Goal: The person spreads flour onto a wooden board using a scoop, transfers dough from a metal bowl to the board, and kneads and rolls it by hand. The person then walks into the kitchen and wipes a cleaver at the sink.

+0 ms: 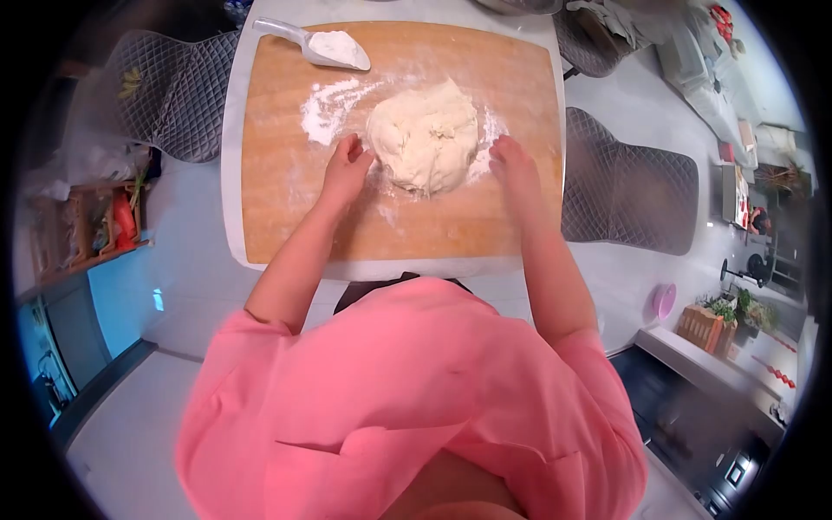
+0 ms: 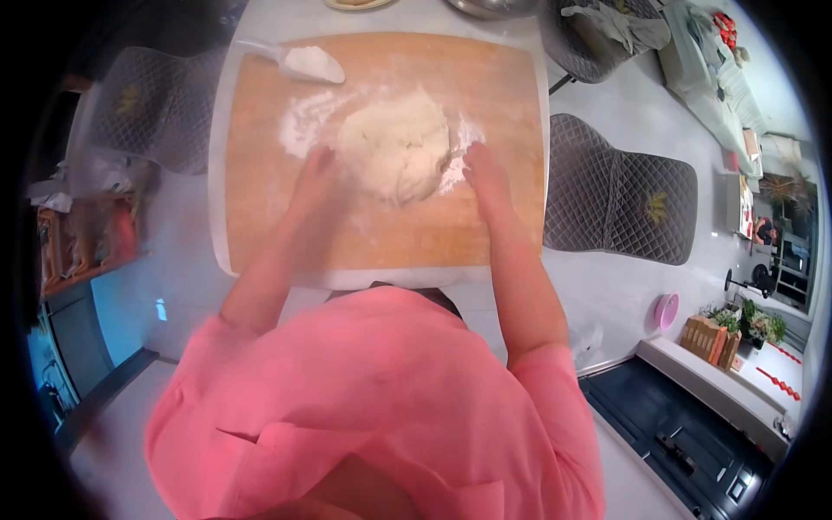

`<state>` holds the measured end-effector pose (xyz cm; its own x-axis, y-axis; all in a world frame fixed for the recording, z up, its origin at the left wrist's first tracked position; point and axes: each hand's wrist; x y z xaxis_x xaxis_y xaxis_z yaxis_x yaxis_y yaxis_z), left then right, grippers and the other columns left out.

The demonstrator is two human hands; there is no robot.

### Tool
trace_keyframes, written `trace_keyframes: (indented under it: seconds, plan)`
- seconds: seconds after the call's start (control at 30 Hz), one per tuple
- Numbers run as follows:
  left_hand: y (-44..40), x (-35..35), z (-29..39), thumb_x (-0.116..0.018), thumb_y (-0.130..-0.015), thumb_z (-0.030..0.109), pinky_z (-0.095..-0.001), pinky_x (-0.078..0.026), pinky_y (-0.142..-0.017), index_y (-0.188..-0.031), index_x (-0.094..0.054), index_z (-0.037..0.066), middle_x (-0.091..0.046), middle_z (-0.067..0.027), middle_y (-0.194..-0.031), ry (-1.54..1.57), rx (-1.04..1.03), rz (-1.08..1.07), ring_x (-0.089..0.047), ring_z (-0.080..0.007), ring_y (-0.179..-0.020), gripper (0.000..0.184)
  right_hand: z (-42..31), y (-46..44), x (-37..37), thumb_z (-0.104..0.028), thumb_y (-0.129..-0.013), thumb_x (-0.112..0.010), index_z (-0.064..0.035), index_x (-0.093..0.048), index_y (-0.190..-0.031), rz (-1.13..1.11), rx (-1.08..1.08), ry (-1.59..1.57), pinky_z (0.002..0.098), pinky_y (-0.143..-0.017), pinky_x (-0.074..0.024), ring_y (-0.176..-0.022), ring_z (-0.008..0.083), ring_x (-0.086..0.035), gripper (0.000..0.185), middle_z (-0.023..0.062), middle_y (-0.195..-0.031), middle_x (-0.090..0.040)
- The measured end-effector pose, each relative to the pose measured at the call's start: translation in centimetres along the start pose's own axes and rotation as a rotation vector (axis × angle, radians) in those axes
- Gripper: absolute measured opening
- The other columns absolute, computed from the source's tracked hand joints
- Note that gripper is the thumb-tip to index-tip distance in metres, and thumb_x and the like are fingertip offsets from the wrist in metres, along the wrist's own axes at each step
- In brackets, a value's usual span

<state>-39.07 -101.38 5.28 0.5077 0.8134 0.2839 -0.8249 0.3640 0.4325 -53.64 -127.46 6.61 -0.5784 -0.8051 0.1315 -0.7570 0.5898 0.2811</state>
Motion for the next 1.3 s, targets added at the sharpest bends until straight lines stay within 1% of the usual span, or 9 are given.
trace_keyframes:
  seconds: [0.07,0.3,0.43,0.6,0.7,0.77,0.87,1.2,1.3]
  plan:
    - [0.2,-0.7,-0.6,-0.054,-0.091,0.017,-0.0311,-0.045,-0.089,-0.136,-0.037,0.002,-0.044,-0.0126,-0.134,0.517,0.086,-0.044,-0.049,-0.0203,-0.116,0.051,-0.1,-3.4,-1.3,-0.023,-0.089,-0.056,0.0008,-0.053,-0.121,-0.036,-0.244,-0.363,0.029,-0.084,-0.0457,-0.103,0.0176,-0.055,0.04,0.0098,-0.113,-0.056]
    - [2.0,-0.6,-0.8,-0.055,-0.09,0.014,-0.0312,-0.046,-0.089,-0.14,-0.033,0.006,-0.045,-0.0074,-0.133,0.528,0.114,-0.334,-0.049,-0.018,-0.116,0.056,-4.7,-10.7,-8.4,-0.035,-0.082,-0.062,0.0022,-0.058,-0.111,-0.225,-0.376,-0.163,0.0336,-0.083,-0.0465,-0.097,0.0221,-0.058,0.048,0.0135,-0.105,-0.063]
    - [4.5,-0.2,-4.4,-0.053,-0.092,0.015,-0.0313,-0.043,-0.093,-0.143,-0.029,0.006,-0.045,-0.0065,-0.135,0.154,-0.194,-0.434,-0.047,-0.0175,-0.119,0.057,-9.1,-2.3,-10.5,-0.031,-0.076,-0.066,-0.0063,-0.055,-0.119,-0.215,0.548,0.719,0.0368,-0.094,-0.0402,-0.111,0.0278,-0.05,0.051,0.0145,-0.111,-0.057]
    - [4.7,4.0,-1.8,-0.058,-0.089,0.022,-0.027,-0.043,-0.089,-0.121,-0.056,0.004,-0.064,-0.011,-0.106,-0.48,-0.053,-0.201,-0.057,-0.0169,-0.101,0.038,-5.5,3.4,-6.9,-0.02,-0.072,-0.066,-0.0123,-0.049,-0.127,-0.459,0.97,0.778,0.0507,-0.098,-0.0338,-0.114,0.0304,-0.046,0.058,0.013,-0.12,-0.049]
    - [4.8,4.9,5.3,-0.061,-0.086,0.026,-0.0308,-0.041,-0.093,-0.121,-0.057,0.005,-0.061,-0.0138,-0.113,-0.199,0.131,0.036,-0.056,-0.0214,-0.106,0.04,-4.7,5.1,-5.0,-0.02,-0.073,-0.066,-0.0133,-0.047,-0.13,-0.541,0.959,0.871,0.0558,-0.099,-0.0307,-0.118,0.0299,-0.044,0.061,0.0118,-0.125,-0.045]
    - [3.6,3.6,6.4,-0.067,-0.081,0.031,-0.0375,-0.036,-0.1,-0.124,-0.054,0.007,-0.049,-0.0163,-0.131,-0.504,-0.537,0.069,-0.046,-0.0297,-0.118,0.05,-4.2,5.6,-4.7,-0.019,-0.073,-0.066,-0.0134,-0.046,-0.13,-0.519,0.957,0.882,0.0558,-0.1,-0.0297,-0.121,0.0299,-0.043,0.061,0.011,-0.127,-0.045]
    - [2.3,0.9,6.4,-0.072,-0.075,0.036,-0.0436,-0.03,-0.105,-0.127,-0.05,0.009,-0.038,-0.0162,-0.139,-0.755,-0.661,-0.128,-0.036,-0.0363,-0.125,0.062,-4.0,5.9,-3.9,-0.022,-0.077,-0.063,-0.0152,-0.044,-0.132,-0.507,0.938,0.936,0.0551,-0.103,-0.0275,-0.126,0.0281,-0.038,0.059,0.0094,-0.132,-0.044]
    - [8.1,-3.1,4.1,-0.078,-0.064,0.034,-0.0567,-0.024,-0.104,-0.13,-0.043,0.009,-0.038,-0.0137,-0.135,-0.914,-0.771,-0.024,-0.031,-0.0389,-0.127,0.079,-6.7,0.7,-4.2,-0.014,-0.085,-0.056,-0.0066,-0.065,-0.1,-0.127,0.566,0.433,0.0406,-0.092,-0.0428,-0.099,0.0314,-0.058,0.019,0.015,-0.099,-0.065]
    - [8.0,-2.9,4.4,-0.077,-0.066,0.039,-0.0575,-0.019,-0.106,-0.131,-0.043,0.008,-0.034,-0.013,-0.139,-0.89,-0.701,-0.056,-0.026,-0.0377,-0.131,0.079,-4.2,-2.9,-8.4,-0.021,-0.085,-0.057,-0.0063,-0.065,-0.095,-0.348,0.629,0.602,0.0404,-0.084,-0.045,-0.093,0.0325,-0.059,0.02,0.0145,-0.099,-0.064]
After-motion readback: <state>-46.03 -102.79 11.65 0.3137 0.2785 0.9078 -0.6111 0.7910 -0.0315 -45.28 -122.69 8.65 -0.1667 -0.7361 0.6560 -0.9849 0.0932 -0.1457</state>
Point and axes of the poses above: each hand's wrist, its own y-axis away from the middle knuckle, its own x-axis out of the back of the hand, z = x × y
